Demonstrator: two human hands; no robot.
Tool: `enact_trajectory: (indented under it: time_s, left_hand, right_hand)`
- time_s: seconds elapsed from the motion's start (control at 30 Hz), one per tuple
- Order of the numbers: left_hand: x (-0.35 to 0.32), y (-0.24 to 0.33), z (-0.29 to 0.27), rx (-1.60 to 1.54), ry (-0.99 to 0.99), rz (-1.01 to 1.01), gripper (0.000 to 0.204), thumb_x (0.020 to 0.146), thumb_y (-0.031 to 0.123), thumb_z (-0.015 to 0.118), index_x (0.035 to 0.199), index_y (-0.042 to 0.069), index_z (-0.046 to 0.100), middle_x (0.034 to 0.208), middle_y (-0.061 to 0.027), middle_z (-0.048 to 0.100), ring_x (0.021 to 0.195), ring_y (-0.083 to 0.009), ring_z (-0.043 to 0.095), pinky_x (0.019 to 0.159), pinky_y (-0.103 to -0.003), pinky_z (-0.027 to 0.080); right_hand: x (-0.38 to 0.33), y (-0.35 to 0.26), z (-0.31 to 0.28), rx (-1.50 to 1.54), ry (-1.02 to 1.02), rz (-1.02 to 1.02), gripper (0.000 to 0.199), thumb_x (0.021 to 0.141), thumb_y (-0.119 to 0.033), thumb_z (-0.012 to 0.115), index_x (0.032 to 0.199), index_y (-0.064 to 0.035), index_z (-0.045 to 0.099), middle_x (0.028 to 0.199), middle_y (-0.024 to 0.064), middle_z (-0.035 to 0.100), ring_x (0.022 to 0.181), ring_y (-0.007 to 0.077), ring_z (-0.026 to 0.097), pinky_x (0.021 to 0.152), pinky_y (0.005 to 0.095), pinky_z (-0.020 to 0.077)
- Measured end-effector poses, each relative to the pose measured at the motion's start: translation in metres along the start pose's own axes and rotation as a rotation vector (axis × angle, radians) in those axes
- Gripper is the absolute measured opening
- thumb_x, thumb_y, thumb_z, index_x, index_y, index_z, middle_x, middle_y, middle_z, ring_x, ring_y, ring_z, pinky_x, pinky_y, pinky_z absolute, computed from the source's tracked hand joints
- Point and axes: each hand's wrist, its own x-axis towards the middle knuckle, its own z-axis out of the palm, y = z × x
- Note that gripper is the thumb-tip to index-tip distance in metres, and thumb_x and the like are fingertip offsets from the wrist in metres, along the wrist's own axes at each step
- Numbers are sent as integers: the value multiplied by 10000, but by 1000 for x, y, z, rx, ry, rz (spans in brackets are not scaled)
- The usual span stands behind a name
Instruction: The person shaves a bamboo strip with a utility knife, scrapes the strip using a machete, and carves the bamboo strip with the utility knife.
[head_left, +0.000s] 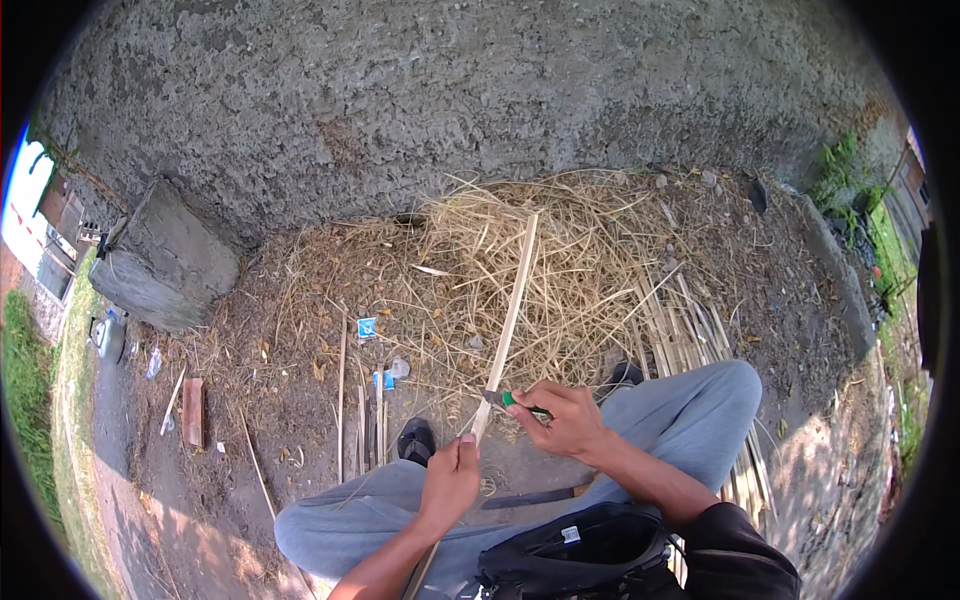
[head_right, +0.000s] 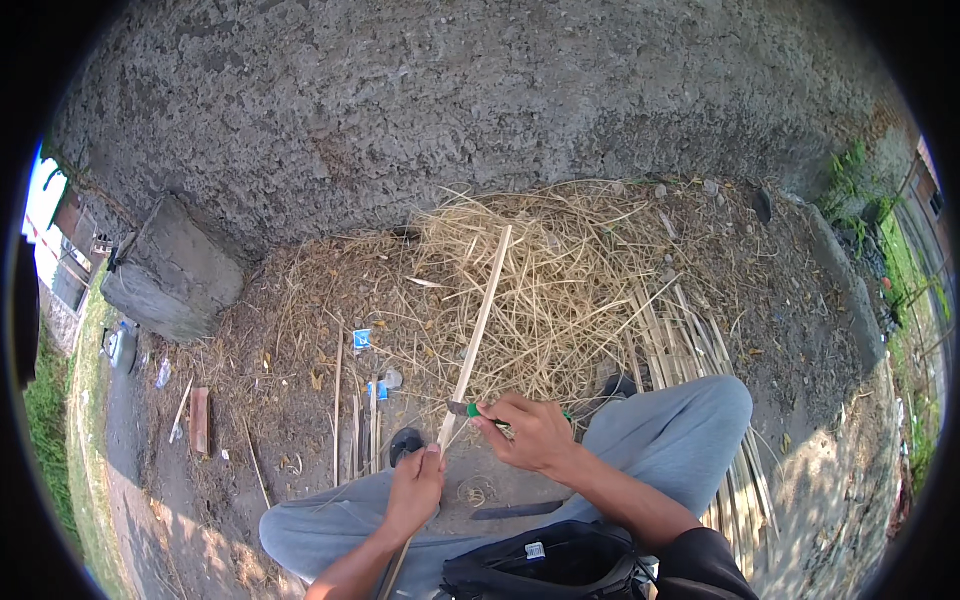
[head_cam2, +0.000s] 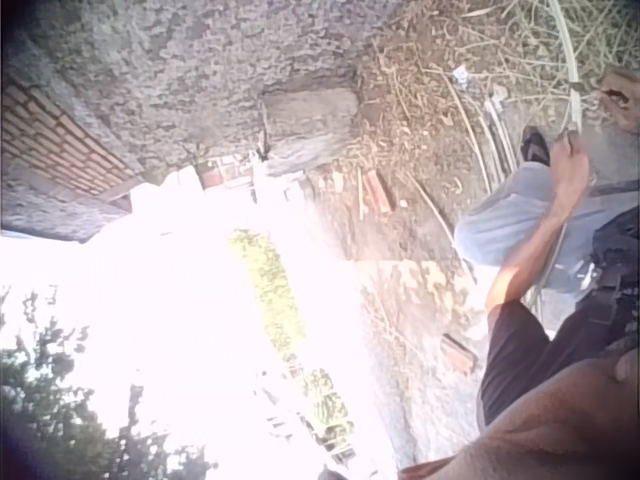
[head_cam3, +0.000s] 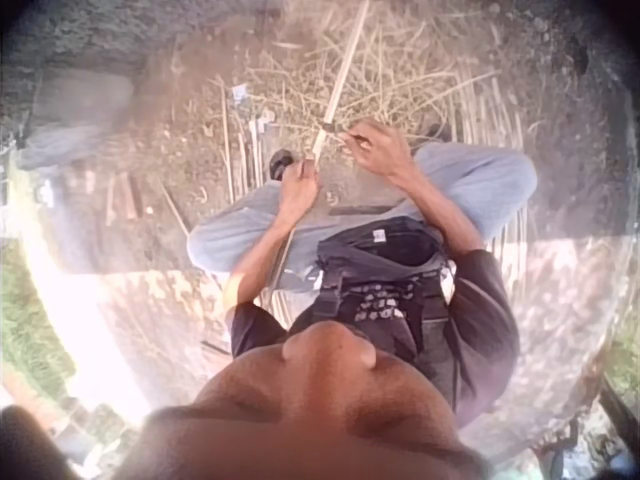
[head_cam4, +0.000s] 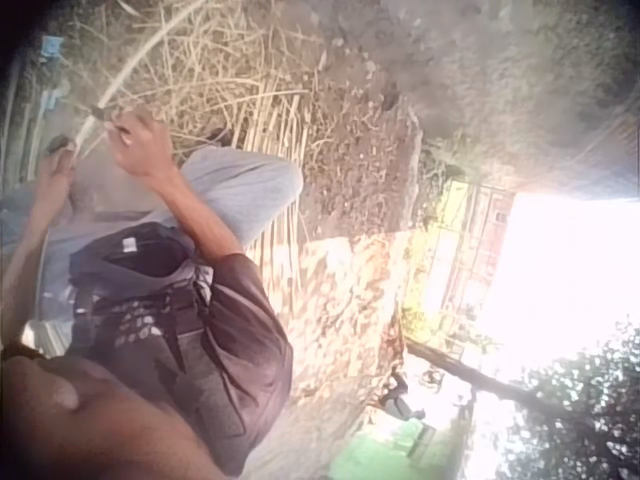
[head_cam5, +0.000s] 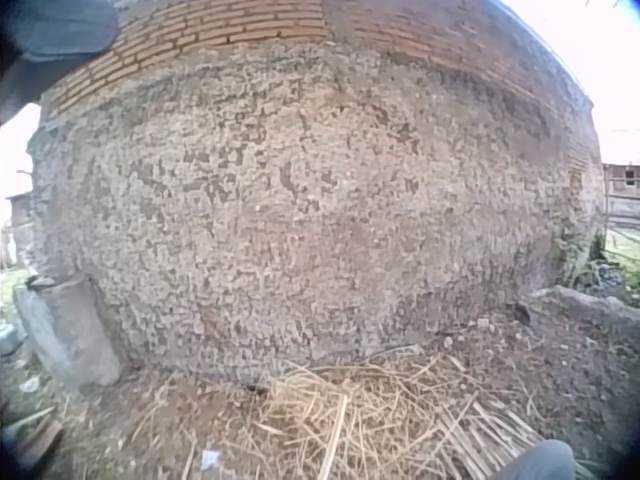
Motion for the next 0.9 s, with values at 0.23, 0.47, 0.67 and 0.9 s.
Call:
enact_trajectory:
  time_s: [0.23, 0.47, 0.67, 0.9]
  left_hand:
    - [-14, 37, 0, 266, 23, 117, 419, 951, 338, 595, 771, -35, 530, 597, -201, 541, 517, -287, 534, 539, -411, 425]
    - [-15, 33, 6, 271, -26, 121, 415, 997, 353, 500, 848, -32, 539, 608, -233, 594, 587, -420, 635, 545, -489, 471]
    - [-21, 40, 3, 525, -61, 138, 380, 1044, 301, 358, 961, -42, 499, 630, -304, 596, 614, -511, 603, 575, -586, 474]
    - [-25, 31, 6, 626, -5, 140, 342, 1037, 286, 389, 927, -20, 494, 608, -276, 602, 590, -492, 613, 549, -585, 483]
  right_hand:
    - [-2, 2, 1, 14, 4, 32, 135, 807, -203, 772, 848, -87, 718, 763, 26, 675, 536, 229, 645, 429, 330, 479]
    - [6, -7, -4, 61, -25, 104, 147, 784, -131, 788, 820, -13, 707, 806, 112, 712, 642, 246, 698, 522, 307, 531]
    - [7, -13, -13, 18, -71, 113, 137, 789, -150, 789, 823, -39, 716, 735, 66, 683, 536, 202, 629, 456, 302, 469]
    - [2, -5, -2, 5, -44, 94, 145, 791, -183, 790, 815, -59, 717, 685, 38, 641, 505, 210, 598, 427, 316, 439]
